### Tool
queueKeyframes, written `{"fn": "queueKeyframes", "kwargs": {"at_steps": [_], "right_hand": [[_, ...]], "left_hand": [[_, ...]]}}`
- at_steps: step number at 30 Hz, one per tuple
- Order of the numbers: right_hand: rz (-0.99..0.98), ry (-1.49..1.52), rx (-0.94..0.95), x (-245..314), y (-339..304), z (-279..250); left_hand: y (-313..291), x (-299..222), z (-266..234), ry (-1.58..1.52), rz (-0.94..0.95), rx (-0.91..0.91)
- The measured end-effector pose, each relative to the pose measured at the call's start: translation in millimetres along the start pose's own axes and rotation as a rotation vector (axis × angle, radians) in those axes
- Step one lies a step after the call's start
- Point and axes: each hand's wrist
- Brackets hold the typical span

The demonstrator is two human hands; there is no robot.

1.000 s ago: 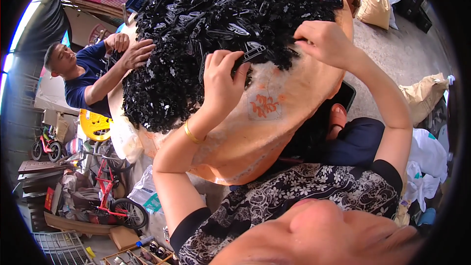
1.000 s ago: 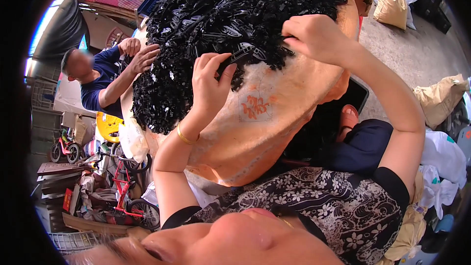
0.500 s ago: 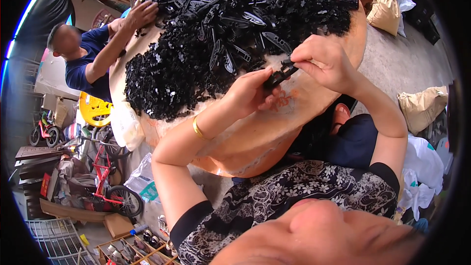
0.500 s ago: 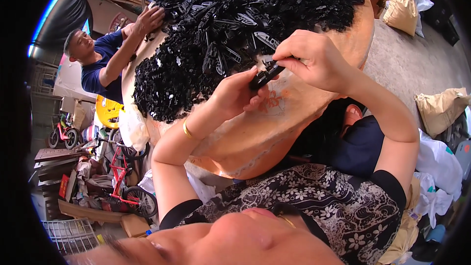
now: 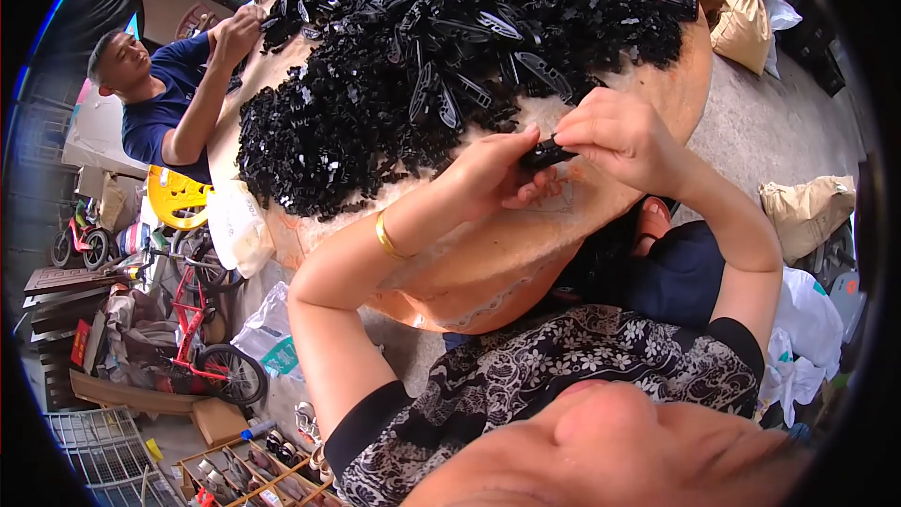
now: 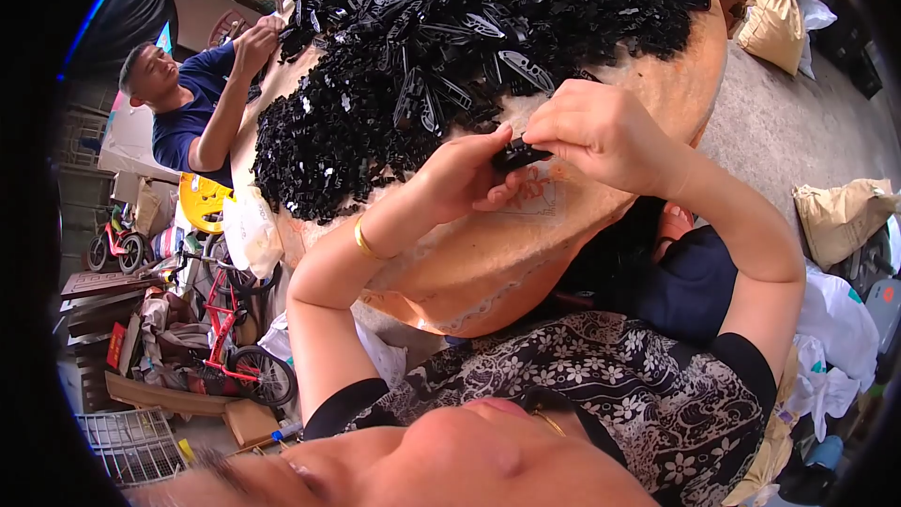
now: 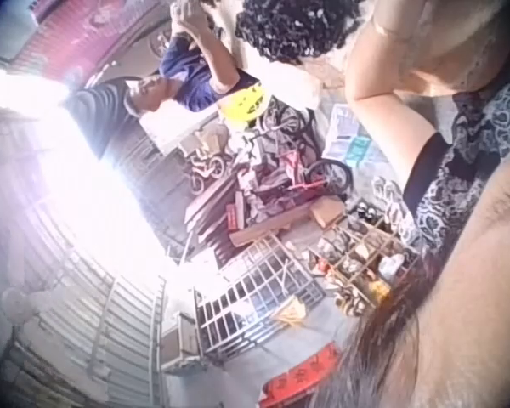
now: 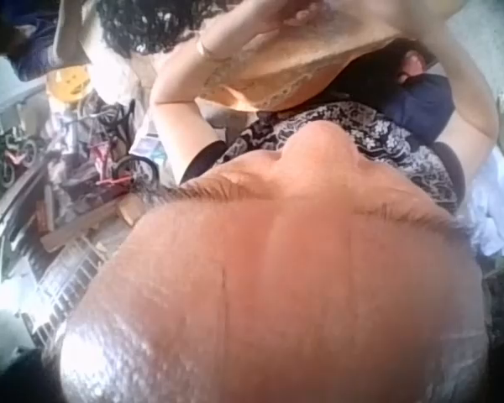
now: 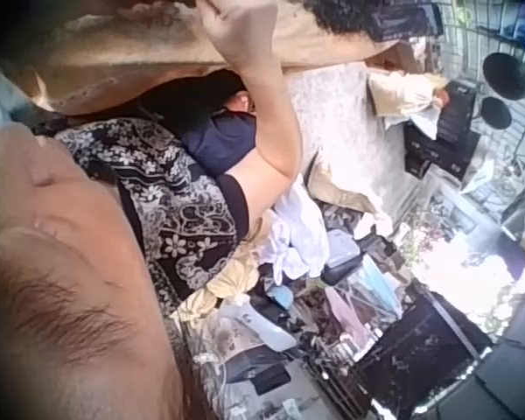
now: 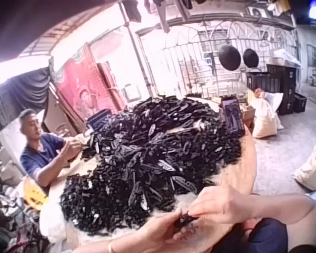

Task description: The person assembles small black plastic components by hand on a table.

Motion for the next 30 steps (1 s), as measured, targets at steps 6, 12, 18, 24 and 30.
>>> {"fn": "queueKeyframes", "kwargs": {"at_steps": [6,12,18,24,30], "right_hand": [[0.055,-0.048,-0.038,3.9,-1.8,5.1],[0.236,0.082,-0.170,12.0,-2.6,8.6],[0.427,0.219,-0.196,8.2,-10.7,11.0],[0.502,0.337,-0.213,11.3,-11.0,16.6],[0.353,0.147,-0.316,2.9,1.1,4.8]], "left_hand": [[2.2,1.0,-0.6,-0.034,0.016,0.002],[-3.3,1.3,0.2,0.347,0.464,0.205],[-11.0,3.8,20.2,0.607,0.566,-0.044],[-3.5,8.4,10.2,1.120,0.752,-0.275],[1.5,2.3,5.1,0.252,0.588,-0.114]]}}
Point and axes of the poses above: each hand's wrist, its own y-axis towards the middle knuckle, its own z-axis out of the palm, x = y × z, and after that the axes turned 5 degrees about -x, right-handed
